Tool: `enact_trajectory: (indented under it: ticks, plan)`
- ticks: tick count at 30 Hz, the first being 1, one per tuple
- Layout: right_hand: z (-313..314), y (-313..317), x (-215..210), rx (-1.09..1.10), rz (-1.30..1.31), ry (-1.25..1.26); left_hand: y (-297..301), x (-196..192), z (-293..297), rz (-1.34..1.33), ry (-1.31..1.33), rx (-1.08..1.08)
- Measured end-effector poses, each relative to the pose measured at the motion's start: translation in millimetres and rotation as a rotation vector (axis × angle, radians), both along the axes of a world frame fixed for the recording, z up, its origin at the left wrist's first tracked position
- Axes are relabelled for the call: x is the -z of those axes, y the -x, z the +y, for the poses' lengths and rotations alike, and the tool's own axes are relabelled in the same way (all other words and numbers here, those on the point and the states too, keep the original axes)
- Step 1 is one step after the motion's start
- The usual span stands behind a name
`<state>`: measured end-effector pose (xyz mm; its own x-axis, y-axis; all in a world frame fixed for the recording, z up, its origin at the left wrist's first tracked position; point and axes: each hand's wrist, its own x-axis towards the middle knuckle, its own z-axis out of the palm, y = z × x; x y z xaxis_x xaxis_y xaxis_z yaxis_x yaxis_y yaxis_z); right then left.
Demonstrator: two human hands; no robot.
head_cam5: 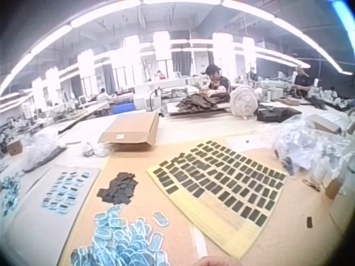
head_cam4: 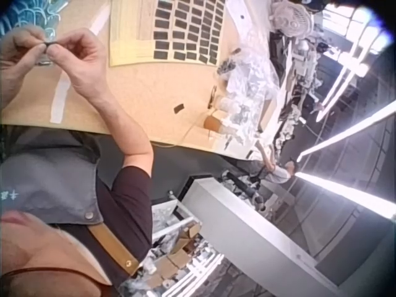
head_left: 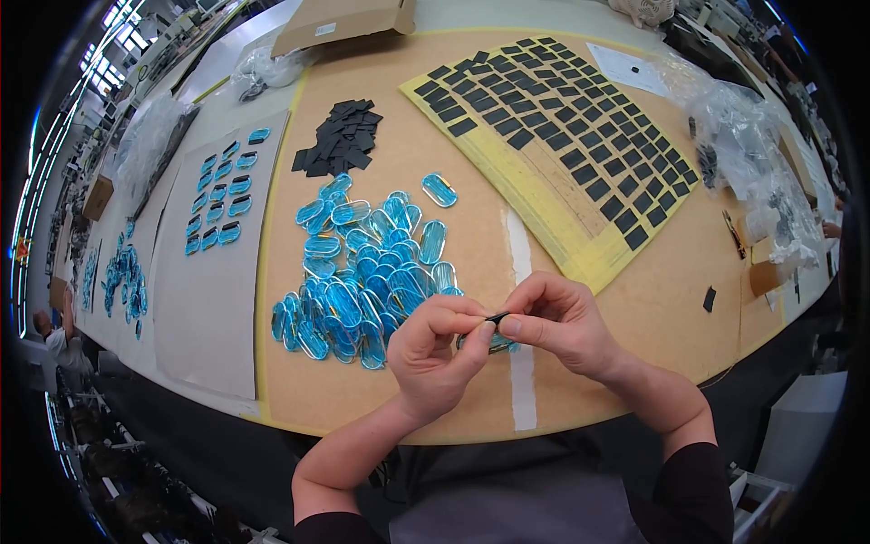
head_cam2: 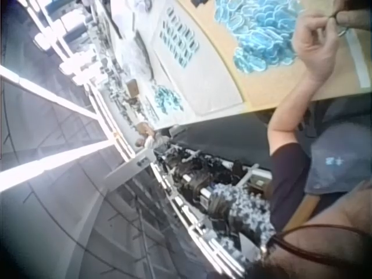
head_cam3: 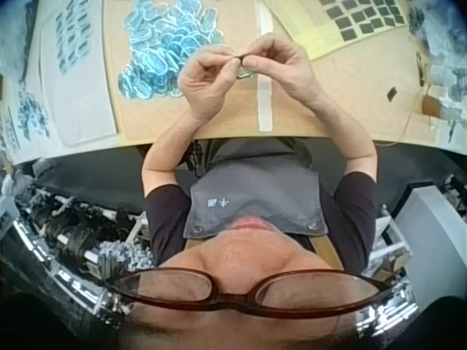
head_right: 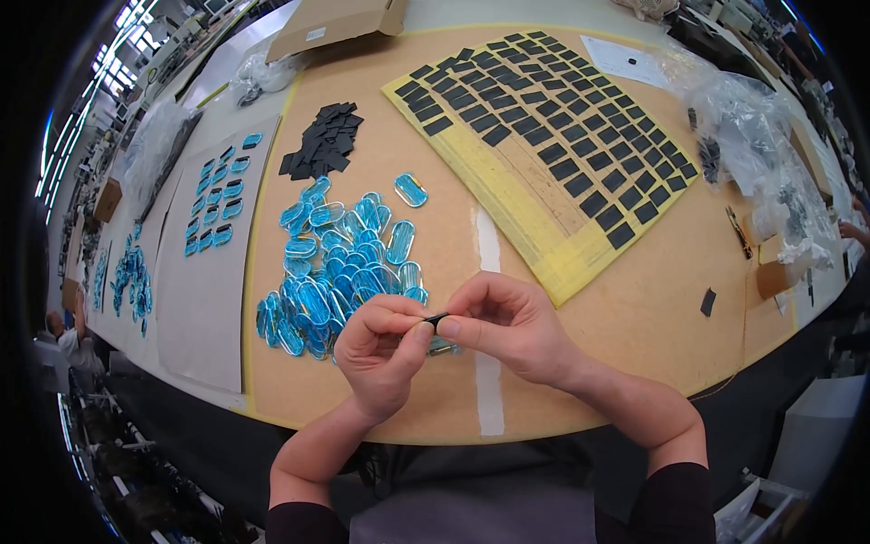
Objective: Assembling small black strips onto light blue oval leather components at a workbench.
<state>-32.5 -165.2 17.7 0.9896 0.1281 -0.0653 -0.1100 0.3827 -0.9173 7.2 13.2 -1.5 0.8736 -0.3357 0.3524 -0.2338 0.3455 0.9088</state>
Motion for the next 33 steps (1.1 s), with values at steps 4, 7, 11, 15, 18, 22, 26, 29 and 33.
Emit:
enact_trajectory:
  ticks: [4, 7, 11, 15, 18, 22, 26, 29, 33]
  plan:
    - [-3.6, -2.1, -2.5, -0.031, 0.001, 0.005, -1.5, 0.8, -0.5, -0.004, -0.019, 0.006]
    - [-7.2, -3.0, -2.7, -0.027, -0.009, -0.001, -2.6, 0.6, -3.0, 0.001, -0.020, 0.013]
    - [-8.1, -3.5, -9.4, -0.027, -0.006, -0.010, -4.4, -0.4, -5.0, -0.022, -0.014, 0.009]
    - [-7.7, -5.8, -10.5, -0.071, -0.002, 0.059, -2.9, -0.7, 0.7, -0.047, -0.018, 0.003]
    - [-10.4, -2.1, -6.8, -0.076, -0.017, 0.131, -1.5, 0.2, 3.0, -0.008, -0.018, 0.038]
    - [-10.6, 0.6, -9.9, -0.098, -0.023, 0.097, 0.1, 4.3, 2.5, -0.003, 0.043, 0.112]
    - [-11.1, -0.7, -8.0, -0.101, -0.022, 0.099, 0.1, 5.3, 3.3, 0.024, 0.034, 0.128]
    - [-13.1, -0.6, -5.9, -0.095, -0.049, 0.102, -0.6, 4.5, 1.3, 0.001, 0.023, 0.121]
    - [-13.8, -1.7, -2.6, -0.070, -0.092, 0.118, -1.1, 2.2, -1.0, -0.039, 0.018, 0.087]
